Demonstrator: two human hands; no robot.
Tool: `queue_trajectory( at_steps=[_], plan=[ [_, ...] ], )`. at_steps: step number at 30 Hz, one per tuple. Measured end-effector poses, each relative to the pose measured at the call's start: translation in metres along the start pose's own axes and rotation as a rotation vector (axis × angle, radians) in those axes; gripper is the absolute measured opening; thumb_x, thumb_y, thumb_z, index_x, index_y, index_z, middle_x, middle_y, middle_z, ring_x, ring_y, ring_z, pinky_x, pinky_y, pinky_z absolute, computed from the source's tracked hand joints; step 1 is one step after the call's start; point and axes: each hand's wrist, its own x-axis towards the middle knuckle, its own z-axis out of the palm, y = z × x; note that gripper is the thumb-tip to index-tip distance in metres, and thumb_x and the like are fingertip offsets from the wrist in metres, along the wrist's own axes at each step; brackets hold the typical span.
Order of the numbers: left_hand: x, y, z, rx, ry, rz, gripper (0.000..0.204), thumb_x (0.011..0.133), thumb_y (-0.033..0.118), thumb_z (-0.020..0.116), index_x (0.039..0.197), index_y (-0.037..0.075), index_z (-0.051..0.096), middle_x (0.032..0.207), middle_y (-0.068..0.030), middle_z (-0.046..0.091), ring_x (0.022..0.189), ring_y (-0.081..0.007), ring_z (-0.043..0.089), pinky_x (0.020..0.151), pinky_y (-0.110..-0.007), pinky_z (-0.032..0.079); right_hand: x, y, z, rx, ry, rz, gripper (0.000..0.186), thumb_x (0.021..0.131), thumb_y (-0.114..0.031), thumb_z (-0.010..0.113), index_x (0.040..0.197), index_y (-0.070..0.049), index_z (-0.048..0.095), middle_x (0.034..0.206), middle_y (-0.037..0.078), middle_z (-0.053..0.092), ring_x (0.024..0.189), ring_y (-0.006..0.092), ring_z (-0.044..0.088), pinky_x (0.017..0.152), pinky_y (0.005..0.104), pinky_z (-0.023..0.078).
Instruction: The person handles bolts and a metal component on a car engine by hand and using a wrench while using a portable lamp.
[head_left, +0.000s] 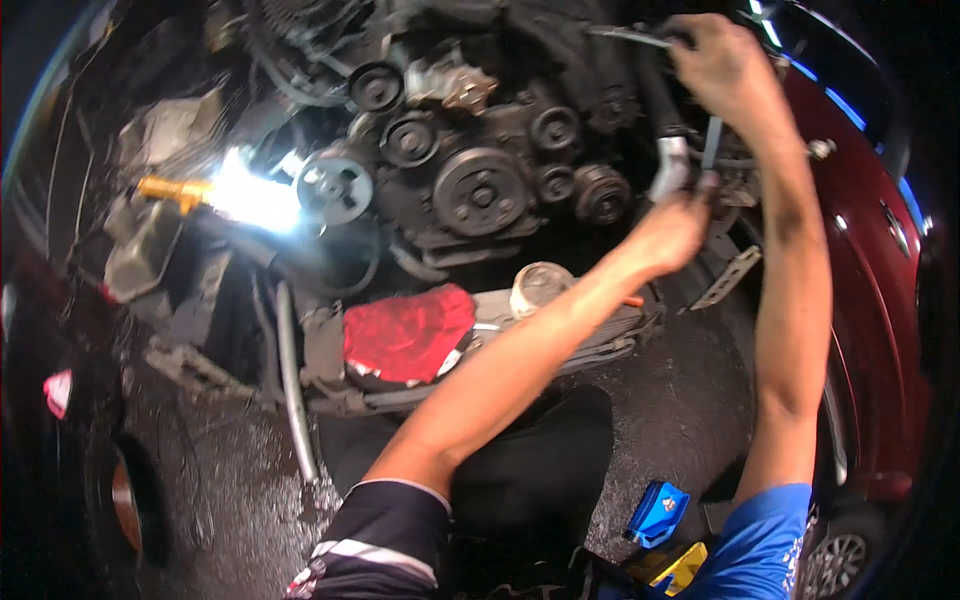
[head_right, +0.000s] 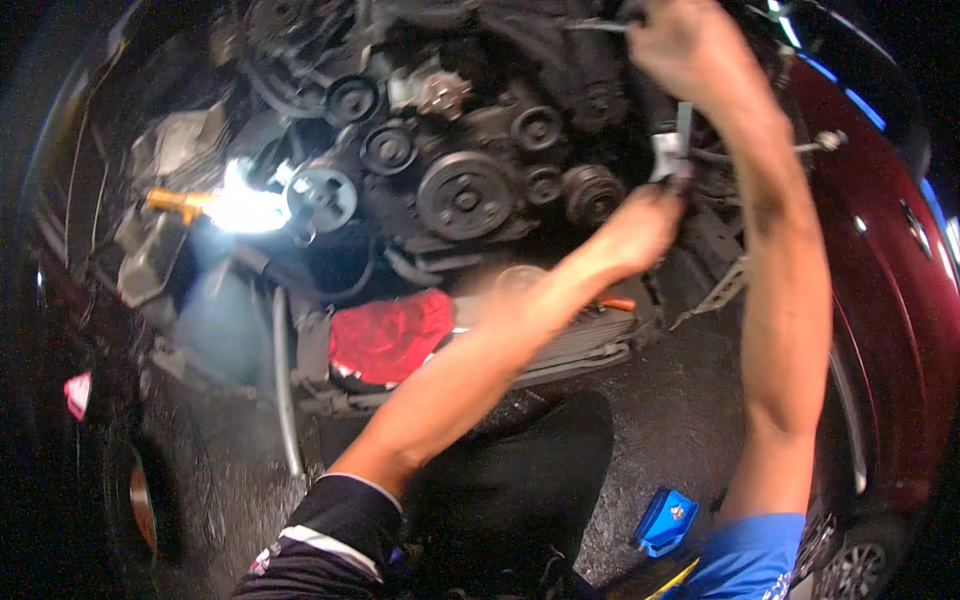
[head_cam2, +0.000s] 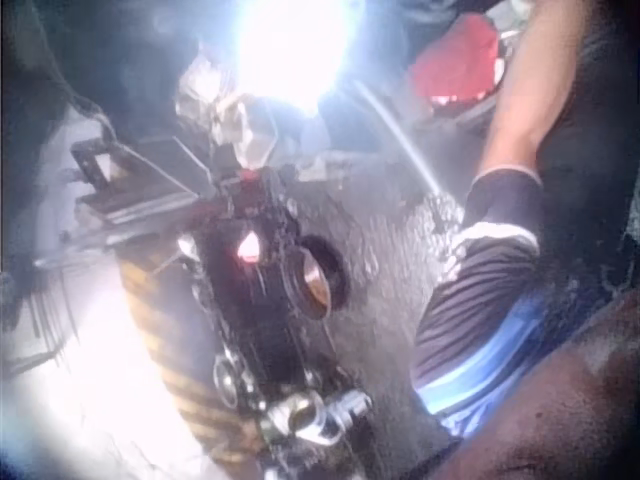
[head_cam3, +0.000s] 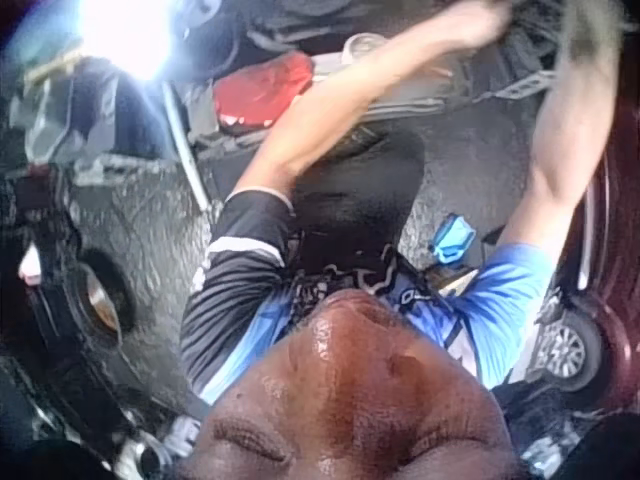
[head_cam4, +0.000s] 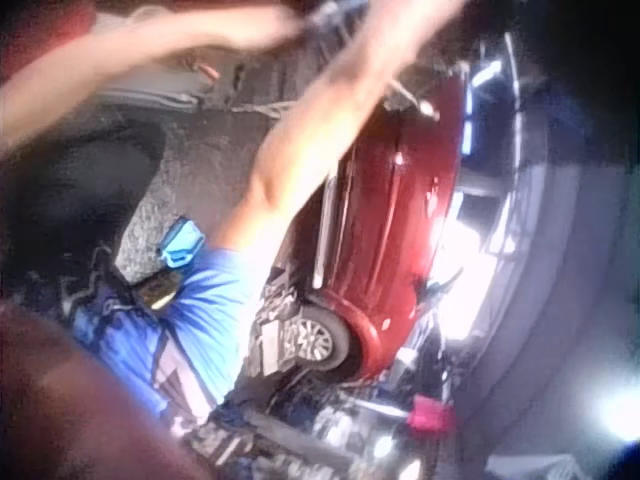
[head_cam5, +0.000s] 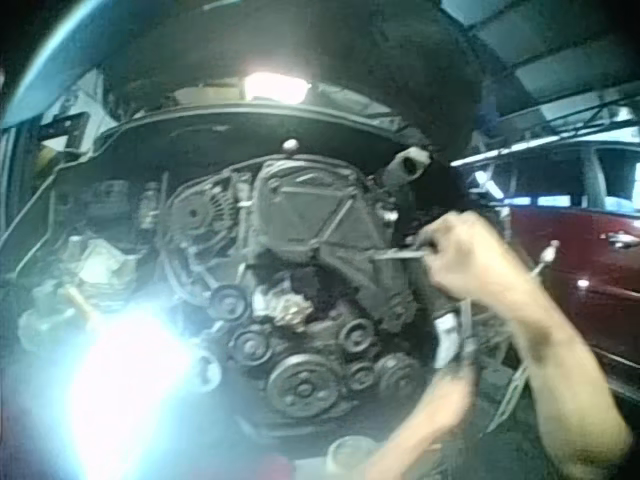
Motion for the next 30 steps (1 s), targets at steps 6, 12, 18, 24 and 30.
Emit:
queue_trajectory(
  at_steps=[6, 12, 18, 24, 30],
  plan=[
    [-0.067, 0.016, 0.039, 0.055, 0.137, 0.179, 0.057, 0.101, 0.043, 0.046, 0.100, -0.014, 0.056, 0.084, -0.0376, 0.060, 0.088, -0.0491, 0.063, 0.074, -0.051, 0.049, -0.046, -0.001, -0.073, 0.270, -0.153, 0.097, 0.034, 0.090, -0.025, 0.061, 0.112, -0.001, 0.069, 0.099, 0.014, 0.072, 0.092, 0.0226, 0.069, 0.084, 0.0335, 0.051],
    [-0.198, -0.006, -0.023, 0.551, 0.382, 0.218, 0.038, 0.088, 0.035, 0.072, 0.104, 0.000, 0.065, 0.080, -0.0185, 0.066, 0.067, -0.0348, 0.066, 0.057, -0.042, 0.052, -0.152, -0.095, -0.061, 1.010, -0.370, 0.796, 0.039, 0.093, -0.029, 0.063, 0.120, -0.002, 0.067, 0.086, 0.005, 0.065, 0.069, 0.0091, 0.058, 0.062, 0.0229, 0.047],
    [-0.280, -0.005, -0.068, 0.978, 0.251, -0.038, 0.042, 0.071, 0.040, 0.083, 0.082, 0.004, 0.066, 0.075, -0.0094, 0.062, 0.066, -0.0277, 0.064, 0.060, -0.037, 0.052, -0.240, -0.167, -0.047, 2.029, -0.527, 1.311, 0.048, 0.098, -0.027, 0.056, 0.133, 0.006, 0.050, 0.069, 0.000, 0.049, 0.051, 0.0088, 0.049, 0.049, 0.0257, 0.045],
    [-0.339, -0.001, -0.082, 1.207, 0.234, -0.085, 0.040, 0.066, 0.040, 0.085, 0.073, 0.008, 0.063, 0.064, -0.0046, 0.054, 0.054, -0.0224, 0.058, 0.050, -0.034, 0.047, -0.266, -0.221, -0.037, 2.164, -0.107, 1.499, 0.041, 0.103, -0.029, 0.049, 0.131, 0.001, 0.046, 0.070, -0.002, 0.041, 0.047, 0.0058, 0.036, 0.043, 0.0232, 0.038],
    [-0.341, 0.001, -0.075, 1.242, 0.294, -0.016, 0.038, 0.066, 0.037, 0.086, 0.072, 0.009, 0.062, 0.061, -0.0014, 0.049, 0.051, -0.0182, 0.054, 0.047, -0.030, 0.046, -0.262, -0.219, -0.037, 2.198, 0.044, 1.421, 0.036, 0.104, -0.028, 0.047, 0.126, 0.000, 0.045, 0.069, -0.003, 0.039, 0.046, 0.0025, 0.033, 0.037, 0.0188, 0.033]
  ],
)
